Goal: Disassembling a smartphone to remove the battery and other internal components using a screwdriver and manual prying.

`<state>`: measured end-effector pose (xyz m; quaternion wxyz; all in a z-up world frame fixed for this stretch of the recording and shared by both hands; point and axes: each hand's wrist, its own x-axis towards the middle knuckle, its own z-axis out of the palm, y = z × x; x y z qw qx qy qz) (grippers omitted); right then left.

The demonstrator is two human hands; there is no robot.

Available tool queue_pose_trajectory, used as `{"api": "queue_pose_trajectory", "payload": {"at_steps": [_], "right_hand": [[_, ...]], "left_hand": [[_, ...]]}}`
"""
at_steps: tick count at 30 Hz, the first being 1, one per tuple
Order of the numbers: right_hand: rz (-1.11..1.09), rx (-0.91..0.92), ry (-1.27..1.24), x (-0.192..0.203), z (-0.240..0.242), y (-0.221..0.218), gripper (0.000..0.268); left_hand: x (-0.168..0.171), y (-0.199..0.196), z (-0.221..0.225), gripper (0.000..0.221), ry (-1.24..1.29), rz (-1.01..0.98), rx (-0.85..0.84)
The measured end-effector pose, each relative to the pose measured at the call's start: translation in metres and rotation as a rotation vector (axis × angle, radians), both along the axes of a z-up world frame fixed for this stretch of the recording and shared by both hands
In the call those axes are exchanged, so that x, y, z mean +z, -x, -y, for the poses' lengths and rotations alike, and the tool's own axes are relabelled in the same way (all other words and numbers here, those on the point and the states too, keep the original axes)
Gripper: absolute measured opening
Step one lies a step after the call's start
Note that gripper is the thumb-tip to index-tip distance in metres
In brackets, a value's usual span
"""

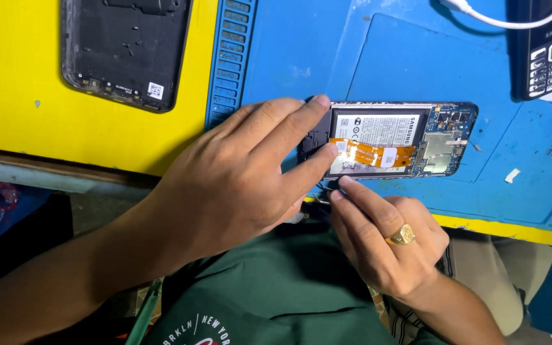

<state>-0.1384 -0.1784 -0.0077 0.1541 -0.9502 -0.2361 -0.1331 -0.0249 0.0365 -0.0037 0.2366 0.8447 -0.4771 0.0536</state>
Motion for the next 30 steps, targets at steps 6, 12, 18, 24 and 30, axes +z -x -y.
{"api": "queue_pose_trajectory", "payload": {"at_steps": [6,12,18,24,30], "right_hand": [[-0.062,0.006,-0.096,0.004,0.0,-0.005,0.01],[-0.287,-0.023,-0.263,0.017,0.002,-0.016,0.012],[-0.145,-0.005,-0.219,0.006,0.001,-0.014,0.008],[-0.037,-0.009,-0.021,-0.004,0.006,0.002,0.013],[0.002,0.044,-0.017,0.0,0.001,-0.003,0.011]], "left_hand": [[0.005,-0.005,-0.003,0.061,-0.064,-0.038,-0.038],[0.009,-0.01,-0.003,0.027,-0.064,0.005,-0.05],[0.009,-0.01,-0.004,0.008,-0.042,0.018,-0.023],[0.007,-0.01,-0.004,0.02,-0.05,0.029,-0.028],[0.008,-0.01,-0.003,0.022,-0.05,0.048,-0.033]]}}
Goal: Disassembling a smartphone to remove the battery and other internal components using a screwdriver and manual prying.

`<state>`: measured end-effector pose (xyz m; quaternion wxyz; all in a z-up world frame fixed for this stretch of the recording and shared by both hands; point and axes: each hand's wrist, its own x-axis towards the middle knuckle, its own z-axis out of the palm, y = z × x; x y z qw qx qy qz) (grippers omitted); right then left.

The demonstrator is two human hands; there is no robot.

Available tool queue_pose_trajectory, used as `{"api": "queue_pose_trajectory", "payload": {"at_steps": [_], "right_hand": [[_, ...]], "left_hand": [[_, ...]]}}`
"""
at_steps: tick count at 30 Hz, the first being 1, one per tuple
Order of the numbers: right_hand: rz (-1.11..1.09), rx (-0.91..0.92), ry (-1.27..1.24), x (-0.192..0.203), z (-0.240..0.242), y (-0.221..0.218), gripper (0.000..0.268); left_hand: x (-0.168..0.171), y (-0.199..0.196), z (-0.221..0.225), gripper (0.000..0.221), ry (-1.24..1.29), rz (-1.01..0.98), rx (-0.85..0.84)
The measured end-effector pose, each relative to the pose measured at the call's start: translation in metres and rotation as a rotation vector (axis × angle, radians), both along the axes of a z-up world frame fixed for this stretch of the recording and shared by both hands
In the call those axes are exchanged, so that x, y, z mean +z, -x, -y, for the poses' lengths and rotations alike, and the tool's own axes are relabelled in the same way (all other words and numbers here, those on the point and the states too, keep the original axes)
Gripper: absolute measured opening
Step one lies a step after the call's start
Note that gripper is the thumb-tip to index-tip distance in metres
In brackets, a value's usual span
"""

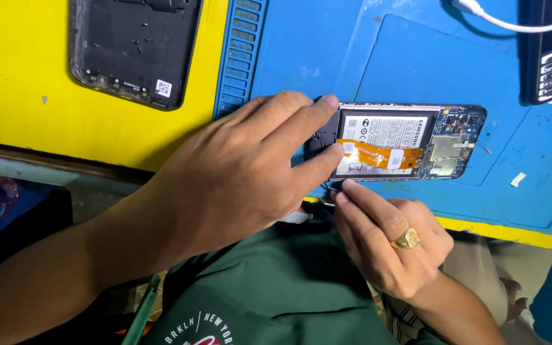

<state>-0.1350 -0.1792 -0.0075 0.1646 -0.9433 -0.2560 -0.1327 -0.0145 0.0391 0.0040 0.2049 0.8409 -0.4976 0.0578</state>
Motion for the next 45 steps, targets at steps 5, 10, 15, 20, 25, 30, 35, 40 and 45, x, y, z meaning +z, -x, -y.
{"api": "queue_pose_trajectory", "payload": {"at_steps": [5,10,15,20,25,30,35,40,45], "right_hand": [[0.025,0.002,-0.002,0.0,-0.003,0.0,0.011],[0.016,-0.004,0.005,0.0,-0.002,0.0,0.012],[-0.17,-0.07,-0.181,0.008,0.0,-0.008,0.01],[-0.206,-0.065,-0.157,0.016,0.003,-0.013,0.012],[-0.233,-0.068,-0.163,0.023,0.011,-0.01,0.013],[-0.285,-0.243,-0.24,0.04,0.028,-0.008,0.024],[-0.223,-0.351,-0.117,0.047,0.09,-0.012,0.023],[-0.314,-0.261,-0.1,0.048,0.11,-0.07,0.012],[-0.603,-0.2,0.008,0.043,0.101,-0.093,0.03]], "left_hand": [[0.001,0.0,0.002,0.019,-0.01,0.008,0.002],[0.004,-0.002,0.002,0.008,-0.041,-0.001,-0.006],[0.004,-0.007,0.001,0.021,-0.059,-0.06,-0.046],[0.003,-0.007,0.001,0.031,-0.048,-0.093,-0.037],[0.005,-0.006,0.002,0.048,-0.048,-0.164,-0.043],[0.0,0.001,0.01,0.085,-0.081,-0.117,0.053],[-0.003,-0.001,0.009,0.089,-0.079,-0.056,0.005],[-0.005,-0.003,0.009,0.098,-0.039,0.013,-0.013],[-0.013,-0.001,0.007,0.102,0.009,-0.112,-0.046]]}}
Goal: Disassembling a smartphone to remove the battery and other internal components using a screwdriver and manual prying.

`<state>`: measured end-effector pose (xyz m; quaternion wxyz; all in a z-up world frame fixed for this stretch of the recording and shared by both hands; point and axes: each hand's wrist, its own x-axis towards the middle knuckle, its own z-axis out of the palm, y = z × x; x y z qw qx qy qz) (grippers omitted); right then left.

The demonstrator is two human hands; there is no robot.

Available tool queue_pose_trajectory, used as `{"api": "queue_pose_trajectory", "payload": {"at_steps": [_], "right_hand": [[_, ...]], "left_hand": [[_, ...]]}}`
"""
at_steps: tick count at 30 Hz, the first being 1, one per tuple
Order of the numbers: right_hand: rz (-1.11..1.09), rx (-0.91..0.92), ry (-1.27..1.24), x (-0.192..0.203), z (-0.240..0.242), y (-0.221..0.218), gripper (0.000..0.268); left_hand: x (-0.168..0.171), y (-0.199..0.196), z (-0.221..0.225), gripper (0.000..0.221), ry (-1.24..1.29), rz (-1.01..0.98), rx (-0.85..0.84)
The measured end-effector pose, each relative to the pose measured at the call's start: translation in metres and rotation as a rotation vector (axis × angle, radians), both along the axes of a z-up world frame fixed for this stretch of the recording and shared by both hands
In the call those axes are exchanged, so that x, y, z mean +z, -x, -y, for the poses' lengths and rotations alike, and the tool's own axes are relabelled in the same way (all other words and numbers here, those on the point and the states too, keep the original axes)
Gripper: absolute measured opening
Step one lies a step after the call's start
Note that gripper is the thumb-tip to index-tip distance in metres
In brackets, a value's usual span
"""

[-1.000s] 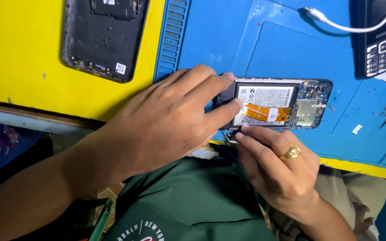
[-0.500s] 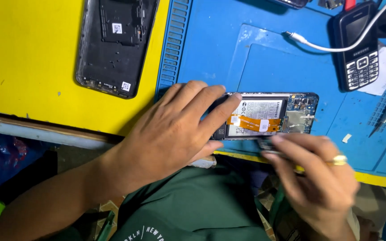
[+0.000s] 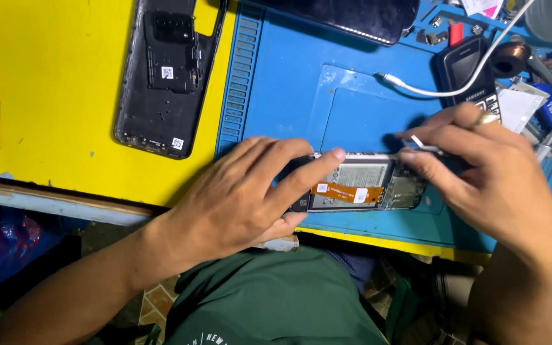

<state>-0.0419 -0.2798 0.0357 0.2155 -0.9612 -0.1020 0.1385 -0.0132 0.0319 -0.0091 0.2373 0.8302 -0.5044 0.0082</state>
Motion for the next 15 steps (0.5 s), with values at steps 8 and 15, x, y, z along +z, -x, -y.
{"api": "queue_pose_trajectory", "payload": {"at_steps": [8,15], "right_hand": [[-0.301,-0.051,-0.269,-0.008,0.017,-0.018,0.024],[-0.146,-0.574,-0.75,-0.033,-0.005,0.016,0.016]], "left_hand": [[-0.011,-0.008,0.004,0.113,0.366,-0.488,-0.032],[0.02,-0.024,0.037,0.081,0.975,-1.529,0.235]]}}
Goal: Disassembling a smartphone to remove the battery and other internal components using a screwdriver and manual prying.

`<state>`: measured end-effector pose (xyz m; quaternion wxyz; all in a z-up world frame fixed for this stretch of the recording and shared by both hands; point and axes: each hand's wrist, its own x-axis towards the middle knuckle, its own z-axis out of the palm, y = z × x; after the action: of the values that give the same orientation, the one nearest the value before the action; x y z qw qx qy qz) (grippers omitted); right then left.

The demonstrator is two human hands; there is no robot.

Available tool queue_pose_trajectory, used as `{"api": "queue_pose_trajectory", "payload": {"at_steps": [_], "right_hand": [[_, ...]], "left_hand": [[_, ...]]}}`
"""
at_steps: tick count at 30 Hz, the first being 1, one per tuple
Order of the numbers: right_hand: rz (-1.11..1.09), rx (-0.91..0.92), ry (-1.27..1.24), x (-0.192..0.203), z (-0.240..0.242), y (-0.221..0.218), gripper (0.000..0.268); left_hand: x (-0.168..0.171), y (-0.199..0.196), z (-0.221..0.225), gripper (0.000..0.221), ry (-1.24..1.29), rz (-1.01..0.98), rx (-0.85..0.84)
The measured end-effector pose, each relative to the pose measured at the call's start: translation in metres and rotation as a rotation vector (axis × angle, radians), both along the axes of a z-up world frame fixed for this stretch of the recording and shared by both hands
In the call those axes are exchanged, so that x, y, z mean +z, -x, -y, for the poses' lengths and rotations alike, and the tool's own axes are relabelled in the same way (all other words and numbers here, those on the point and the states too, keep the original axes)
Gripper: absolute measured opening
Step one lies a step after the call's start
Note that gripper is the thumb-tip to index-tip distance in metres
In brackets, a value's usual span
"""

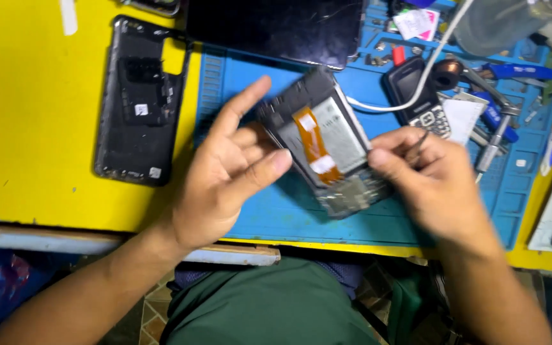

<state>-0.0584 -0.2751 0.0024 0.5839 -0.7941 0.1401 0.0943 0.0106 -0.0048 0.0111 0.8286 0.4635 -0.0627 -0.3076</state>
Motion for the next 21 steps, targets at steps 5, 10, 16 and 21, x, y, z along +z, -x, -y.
{"api": "queue_pose_trajectory", "payload": {"at_steps": [5,10,16,21], "right_hand": [[0.018,-0.089,-0.151,-0.001,-0.052,0.029,0.018],[0.056,0.109,-0.141,0.022,-0.044,0.043,0.045],[0.476,0.118,0.525,0.002,0.007,0.055,0.045],[0.513,0.109,0.778,-0.009,0.03,0.055,0.041]], "left_hand": [[-0.001,-0.005,0.024,0.034,-0.035,-0.13,0.071],[0.016,-0.034,0.023,0.059,-0.349,-0.082,-0.173],[0.017,-0.046,0.03,0.062,-0.933,0.672,-0.705],[0.005,-0.033,0.04,0.063,-1.172,0.829,-0.973]]}}
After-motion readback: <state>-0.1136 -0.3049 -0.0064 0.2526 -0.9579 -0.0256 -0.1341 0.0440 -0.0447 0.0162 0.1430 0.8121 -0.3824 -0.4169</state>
